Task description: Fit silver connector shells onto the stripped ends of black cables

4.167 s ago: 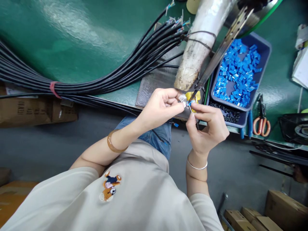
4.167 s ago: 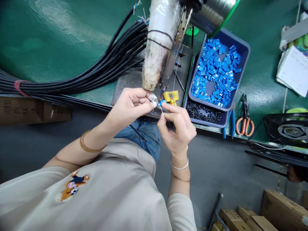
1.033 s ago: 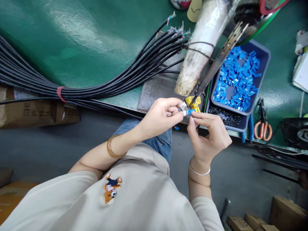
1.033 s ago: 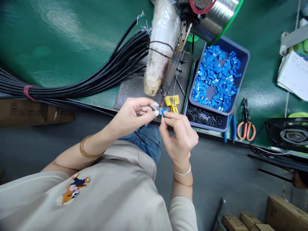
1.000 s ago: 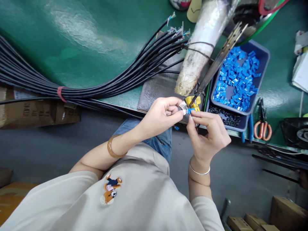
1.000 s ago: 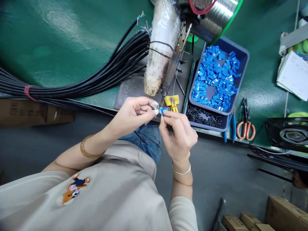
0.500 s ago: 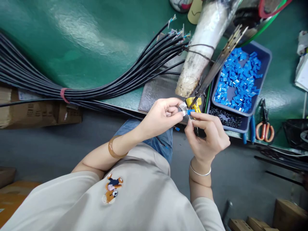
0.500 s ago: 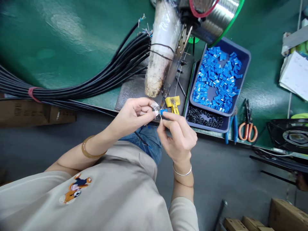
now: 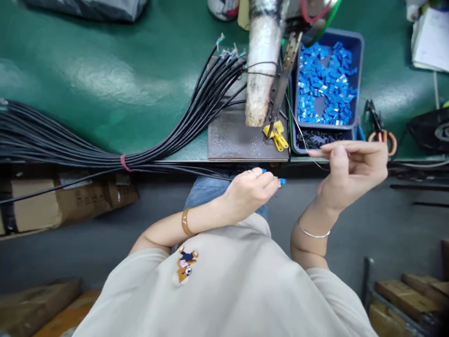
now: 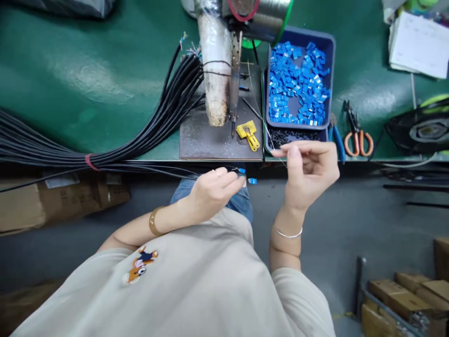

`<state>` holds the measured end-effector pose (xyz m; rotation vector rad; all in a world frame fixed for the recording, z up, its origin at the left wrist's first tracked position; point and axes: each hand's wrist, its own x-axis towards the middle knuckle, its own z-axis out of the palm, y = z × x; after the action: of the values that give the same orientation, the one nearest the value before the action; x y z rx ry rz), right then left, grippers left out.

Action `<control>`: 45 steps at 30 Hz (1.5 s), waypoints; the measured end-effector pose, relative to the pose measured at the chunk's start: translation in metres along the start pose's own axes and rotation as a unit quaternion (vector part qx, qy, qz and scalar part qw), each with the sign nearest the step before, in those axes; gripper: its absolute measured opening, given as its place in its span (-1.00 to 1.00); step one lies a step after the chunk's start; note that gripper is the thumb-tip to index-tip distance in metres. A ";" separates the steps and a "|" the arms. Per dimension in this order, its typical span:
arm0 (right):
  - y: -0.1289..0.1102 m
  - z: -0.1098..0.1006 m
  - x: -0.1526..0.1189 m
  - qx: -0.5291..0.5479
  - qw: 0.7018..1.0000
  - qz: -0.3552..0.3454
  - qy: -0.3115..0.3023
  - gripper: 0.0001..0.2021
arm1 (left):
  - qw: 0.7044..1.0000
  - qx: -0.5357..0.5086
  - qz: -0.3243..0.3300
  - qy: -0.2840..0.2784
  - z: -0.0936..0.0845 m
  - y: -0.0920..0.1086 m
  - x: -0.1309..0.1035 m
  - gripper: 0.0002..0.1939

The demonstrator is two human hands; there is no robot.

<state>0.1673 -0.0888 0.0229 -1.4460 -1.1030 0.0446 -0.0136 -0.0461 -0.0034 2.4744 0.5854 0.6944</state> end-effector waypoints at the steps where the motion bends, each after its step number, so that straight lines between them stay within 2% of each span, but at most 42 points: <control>1: -0.002 -0.002 -0.001 0.011 1.000 0.013 0.003 -0.89 | 0.997 -0.016 0.017 -0.070 -0.003 0.002 -0.002 -0.66; 2: -0.004 -0.003 -0.002 0.019 1.000 0.023 0.008 -0.88 | 0.985 -0.066 0.037 -0.152 -0.007 0.001 -0.004 -0.67; 3: -0.007 -0.004 -0.003 0.024 0.999 0.031 0.014 -0.88 | 0.959 -0.148 0.051 -0.235 -0.011 0.000 -0.006 -0.69; 4: -0.010 -0.003 -0.005 0.028 0.999 0.036 0.020 -0.88 | 0.918 -0.250 0.050 -0.303 -0.016 -0.004 -0.009 -0.71; 5: -0.013 -0.003 -0.007 0.034 0.998 0.043 0.019 -0.88 | 0.869 -0.358 0.022 -0.340 -0.019 -0.008 -0.011 -0.72; 6: -0.017 -0.002 -0.010 0.043 0.998 0.049 0.011 -0.88 | 0.828 -0.454 -0.046 -0.326 -0.023 -0.013 -0.014 -0.72; 7: -0.020 -0.001 -0.013 0.053 0.997 0.054 0.000 -0.88 | 0.791 -0.533 -0.125 -0.273 -0.026 -0.018 -0.017 -0.71; 9: -0.027 0.003 -0.021 0.068 0.996 0.060 -0.027 -0.87 | 0.731 -0.624 -0.252 -0.115 -0.031 -0.026 -0.022 -0.71; 11: -0.033 0.006 -0.030 0.062 0.995 0.062 -0.053 -0.85 | 0.687 -0.663 -0.298 0.002 -0.033 -0.029 -0.025 -0.75; 13: -0.037 0.009 -0.037 0.042 0.994 0.063 -0.083 -0.85 | 0.668 -0.676 -0.306 0.050 -0.032 -0.028 -0.023 -0.80; 15: -0.038 0.010 -0.041 0.015 0.992 0.054 -0.112 -0.88 | 0.677 -0.665 -0.308 0.066 -0.027 -0.025 -0.020 -0.80; 19: -0.038 0.013 -0.039 -0.025 0.990 0.003 -0.140 -0.94 | 0.733 -0.605 -0.299 0.085 -0.016 -0.021 -0.010 -0.72; 23: -0.032 0.019 -0.030 -0.068 0.985 -0.058 -0.151 -0.97 | 0.784 -0.554 -0.266 0.089 -0.009 -0.017 -0.005 -0.74; 25: -0.023 0.022 -0.026 -0.068 0.985 -0.046 -0.150 -0.94 | 0.807 -0.528 -0.249 0.090 -0.008 -0.015 -0.004 -0.77; 27: -0.012 0.026 -0.024 -0.015 0.986 0.017 -0.164 -0.89 | 0.824 -0.504 -0.242 0.092 -0.008 -0.014 -0.003 -0.79; 30: 0.003 0.030 -0.026 0.081 0.968 0.118 -0.205 -0.81 | 0.832 -0.485 -0.248 0.103 -0.007 -0.015 -0.003 -0.79; 32: 0.006 0.031 -0.028 0.085 0.964 0.143 -0.206 -0.81 | 0.831 -0.484 -0.254 0.107 -0.007 -0.017 -0.002 -0.78; 34: 0.002 0.029 -0.031 0.053 0.977 0.130 -0.163 -0.86 | 0.827 -0.486 -0.259 0.111 -0.006 -0.019 -0.001 -0.79; 36: -0.005 0.024 -0.032 0.012 0.989 0.091 -0.113 -0.92 | 0.824 -0.488 -0.262 0.118 -0.006 -0.019 0.000 -0.80; 37: -0.008 0.022 -0.032 -0.010 0.992 0.067 -0.107 -0.93 | 0.823 -0.491 -0.260 0.123 -0.005 -0.019 0.000 -0.80; 40: -0.017 0.018 -0.031 -0.075 0.980 0.005 -0.185 -0.89 | 0.823 -0.496 -0.244 0.129 -0.003 -0.019 0.002 -0.83; 42: -0.017 0.019 -0.030 -0.086 0.968 0.001 -0.236 -0.93 | 0.826 -0.497 -0.234 0.129 0.000 -0.019 0.003 -0.84; 45: -0.009 0.026 -0.029 0.006 0.958 0.106 -0.266 -0.86 | 0.831 -0.493 -0.226 0.126 0.003 -0.020 0.002 -0.86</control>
<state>0.1311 -0.0894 0.0072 -1.5799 -1.3643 0.6224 -0.0149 -0.0307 -0.0162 1.2332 0.6485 0.8412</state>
